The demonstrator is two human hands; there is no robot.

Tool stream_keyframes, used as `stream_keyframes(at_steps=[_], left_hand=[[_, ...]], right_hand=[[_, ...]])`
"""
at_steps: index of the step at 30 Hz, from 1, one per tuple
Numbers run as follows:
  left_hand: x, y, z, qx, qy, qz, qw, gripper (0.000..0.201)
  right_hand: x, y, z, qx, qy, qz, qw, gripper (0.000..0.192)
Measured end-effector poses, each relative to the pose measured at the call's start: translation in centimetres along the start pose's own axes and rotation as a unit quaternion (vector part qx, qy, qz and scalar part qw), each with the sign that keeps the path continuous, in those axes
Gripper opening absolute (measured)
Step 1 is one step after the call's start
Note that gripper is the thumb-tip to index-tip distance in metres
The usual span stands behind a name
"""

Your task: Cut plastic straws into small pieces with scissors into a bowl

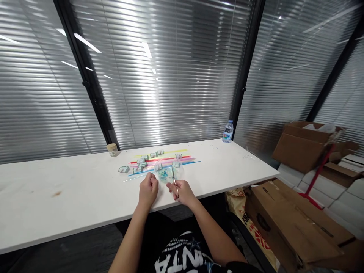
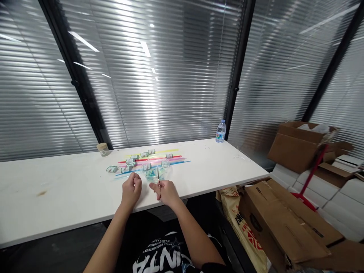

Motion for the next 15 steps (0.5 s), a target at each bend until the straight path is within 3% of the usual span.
stream_keyframes(at_steps=[9,15], left_hand=[[0.4,1.0,0.0,-0.012,0.007,0.029,0.999,0.017],[-0.8,2.8,2.1,-0.072,-0.075,0.099,0.990,0.027]], right_hand=[[0.2,0.0,-0.5,0.003,-0.004,0.080,0.997,0.040],[0.4,0.2,-0.5,0.006,-0.006,0.091,0.996,0.042]])
Point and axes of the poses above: each hand's wrist, its own z-axis towards the middle knuckle, its own x-axis out of the back of the hand, y = z × x, the point moved 9 cm from there along z, towards the middle knuckle, and after that the axes turned 13 degrees about -z, right-handed, at the moved point
